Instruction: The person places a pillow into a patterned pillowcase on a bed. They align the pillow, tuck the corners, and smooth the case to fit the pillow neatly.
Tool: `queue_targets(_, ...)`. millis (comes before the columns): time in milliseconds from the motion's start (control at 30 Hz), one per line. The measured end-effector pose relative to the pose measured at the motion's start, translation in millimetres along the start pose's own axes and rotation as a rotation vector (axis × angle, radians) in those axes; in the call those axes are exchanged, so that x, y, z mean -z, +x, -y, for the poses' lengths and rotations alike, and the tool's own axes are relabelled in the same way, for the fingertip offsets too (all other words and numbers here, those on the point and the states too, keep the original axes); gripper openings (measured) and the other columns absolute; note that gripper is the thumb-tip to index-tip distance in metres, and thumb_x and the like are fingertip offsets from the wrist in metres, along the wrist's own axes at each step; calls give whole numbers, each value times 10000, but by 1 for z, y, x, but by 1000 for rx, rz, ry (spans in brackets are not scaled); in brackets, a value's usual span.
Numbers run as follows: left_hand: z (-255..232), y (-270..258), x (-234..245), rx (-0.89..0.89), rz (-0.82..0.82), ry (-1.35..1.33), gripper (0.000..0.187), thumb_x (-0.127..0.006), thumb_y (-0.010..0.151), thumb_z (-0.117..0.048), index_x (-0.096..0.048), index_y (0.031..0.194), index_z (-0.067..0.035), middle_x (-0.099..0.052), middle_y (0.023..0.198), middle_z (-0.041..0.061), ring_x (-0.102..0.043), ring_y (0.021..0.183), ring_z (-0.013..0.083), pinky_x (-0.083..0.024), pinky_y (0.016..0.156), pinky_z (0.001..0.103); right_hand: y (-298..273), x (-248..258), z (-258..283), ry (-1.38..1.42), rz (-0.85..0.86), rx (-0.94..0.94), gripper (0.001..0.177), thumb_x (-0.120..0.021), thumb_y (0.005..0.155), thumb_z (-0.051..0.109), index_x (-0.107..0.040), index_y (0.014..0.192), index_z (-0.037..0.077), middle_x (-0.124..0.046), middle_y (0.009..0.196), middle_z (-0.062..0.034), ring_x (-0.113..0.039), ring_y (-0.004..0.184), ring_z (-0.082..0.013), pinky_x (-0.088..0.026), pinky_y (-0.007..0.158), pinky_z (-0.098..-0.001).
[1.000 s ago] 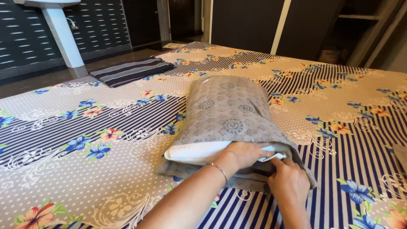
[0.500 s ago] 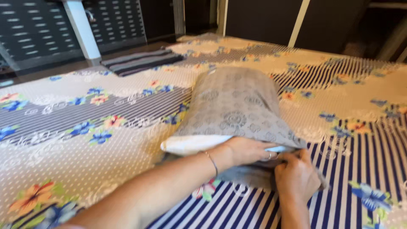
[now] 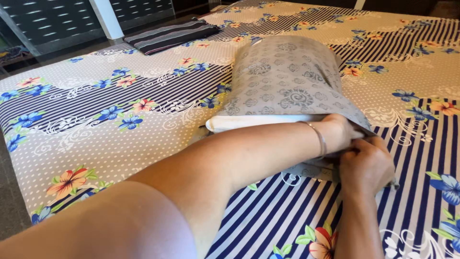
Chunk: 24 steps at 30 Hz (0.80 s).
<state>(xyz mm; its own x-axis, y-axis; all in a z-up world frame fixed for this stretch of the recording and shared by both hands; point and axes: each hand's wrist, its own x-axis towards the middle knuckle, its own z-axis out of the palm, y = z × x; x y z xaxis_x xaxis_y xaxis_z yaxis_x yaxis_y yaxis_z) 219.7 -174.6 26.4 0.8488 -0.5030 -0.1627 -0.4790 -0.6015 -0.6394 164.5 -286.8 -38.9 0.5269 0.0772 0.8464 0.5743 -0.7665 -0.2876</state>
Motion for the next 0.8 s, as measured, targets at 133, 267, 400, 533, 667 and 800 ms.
queue_targets(133,16,-54,17,-172,-73,-140,564,-700,753,-434,-685,1181,-68,-621,1339,108,-650,1174,289,-522,980,407,-2,-6,-7,-12,-21,-34,150,-715,840,46,-820,925,113,-710,918,-37,-675,747,-249,-537,736,-384)
queue_targets(267,9,-96,23,-16,-299,-537,395,-671,767,-427,-757,925,-76,-741,1098,140,-710,1034,316,-559,953,407,0,-10,-4,-28,-10,-63,80,-779,813,115,-822,881,120,-710,903,-46,-674,787,-268,-524,702,-391)
queue_targets(400,-25,-95,25,171,-545,-635,384,-734,526,-347,-764,739,-29,-721,1069,149,-707,964,309,-578,811,405,-6,-9,-7,30,-49,-42,118,-748,800,70,-808,893,111,-719,932,-23,-679,802,-235,-530,712,-354)
queue_targets(533,-30,-82,25,383,-202,-882,495,-739,610,-340,-743,995,-29,-708,1157,166,-699,1067,300,-564,871,409,-4,-11,-8,74,-91,47,149,-700,774,20,-779,878,92,-697,911,-30,-673,825,-210,-533,740,-325)
queue_targets(667,-27,-88,27,401,-72,-907,441,-694,716,-330,-748,1045,-42,-721,1252,172,-693,1189,282,-552,992,393,-1,-8,-3,103,-113,51,47,-722,767,45,-743,800,72,-683,873,-54,-658,814,-234,-524,733,-341)
queue_targets(800,-69,-139,23,532,-690,-509,369,-679,710,-193,-738,1019,1,-607,1319,165,-599,1229,328,-474,1068,430,1,5,10,108,-60,15,85,-690,797,27,-737,757,85,-665,853,-54,-648,804,-247,-523,720,-359)
